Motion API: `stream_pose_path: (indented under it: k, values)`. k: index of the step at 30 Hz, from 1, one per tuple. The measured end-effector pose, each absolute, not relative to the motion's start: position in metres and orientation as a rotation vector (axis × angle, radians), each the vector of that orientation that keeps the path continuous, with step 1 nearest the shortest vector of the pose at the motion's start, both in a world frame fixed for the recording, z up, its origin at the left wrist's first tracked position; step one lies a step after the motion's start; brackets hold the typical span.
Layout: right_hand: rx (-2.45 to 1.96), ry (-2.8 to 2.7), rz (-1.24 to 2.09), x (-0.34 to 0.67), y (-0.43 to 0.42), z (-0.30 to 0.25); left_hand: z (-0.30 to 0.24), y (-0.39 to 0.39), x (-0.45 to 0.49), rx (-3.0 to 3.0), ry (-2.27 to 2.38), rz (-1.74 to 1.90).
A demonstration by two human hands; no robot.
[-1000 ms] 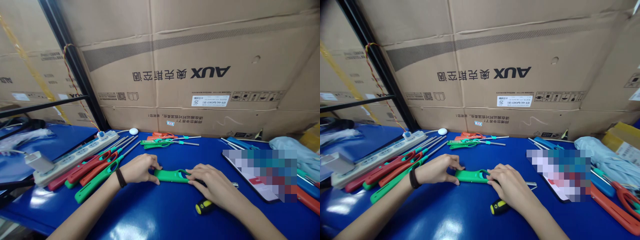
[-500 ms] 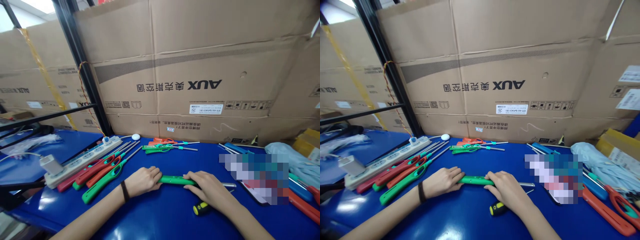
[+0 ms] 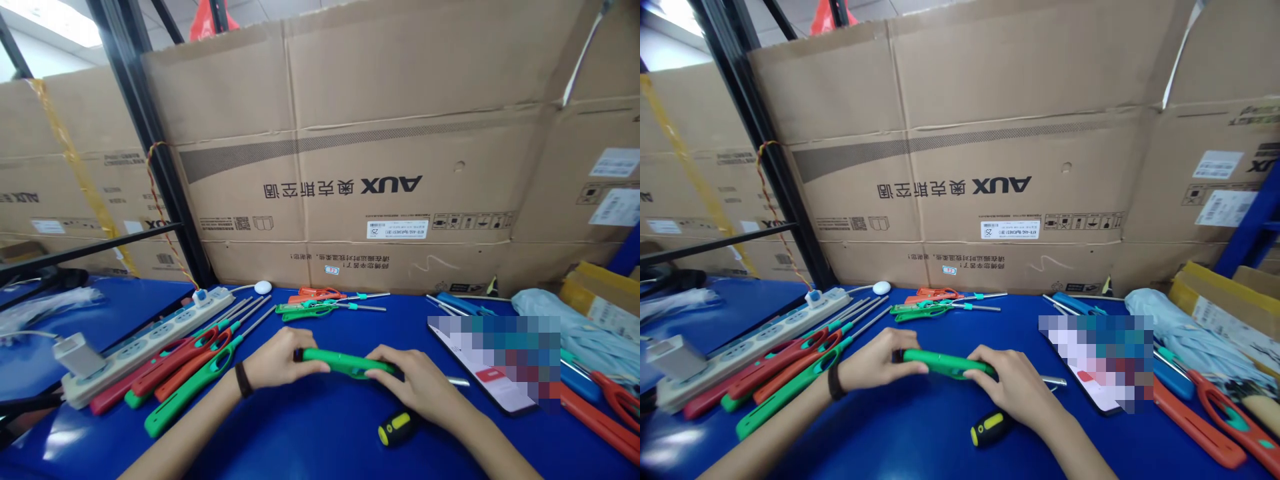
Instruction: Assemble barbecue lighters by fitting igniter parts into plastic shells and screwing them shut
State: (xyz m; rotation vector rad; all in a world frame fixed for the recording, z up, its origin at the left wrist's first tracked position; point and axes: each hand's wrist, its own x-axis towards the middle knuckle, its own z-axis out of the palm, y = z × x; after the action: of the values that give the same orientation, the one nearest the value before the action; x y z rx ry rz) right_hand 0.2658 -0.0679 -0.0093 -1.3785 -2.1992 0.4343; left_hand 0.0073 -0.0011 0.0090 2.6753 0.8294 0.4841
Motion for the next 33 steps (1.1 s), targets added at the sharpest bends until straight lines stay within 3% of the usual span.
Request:
stream_pose_path:
  k: [3, 7, 18, 25, 33]
  values:
    - [-1.324, -2.111, 0.428, 0.268, -0.065, -0.009, 0.014, 0.002, 0.021, 2.312, 0.919, 0.624]
    - [-1.26, -2.147, 0.12, 0.271, -0.063, -0.012, 0.011, -0.007, 0.042, 2.038, 0.88, 0.649]
    - [-1.039, -2.182, -0.503, 0.267, -0.057, -0.009, 0.049, 0.001, 0.009, 2.324, 0.803, 0.496]
    - [-1.211, -2.219, -0.354, 0.285, -0.052, -0.015, 0.022, 0.021, -0.015, 2.417, 1.126, 0.747]
    - [-1.447, -2.242, -0.038, 0.266, -0.06, -0.02, -0.004, 0.028, -0.037, 2.548, 1.283, 0.466]
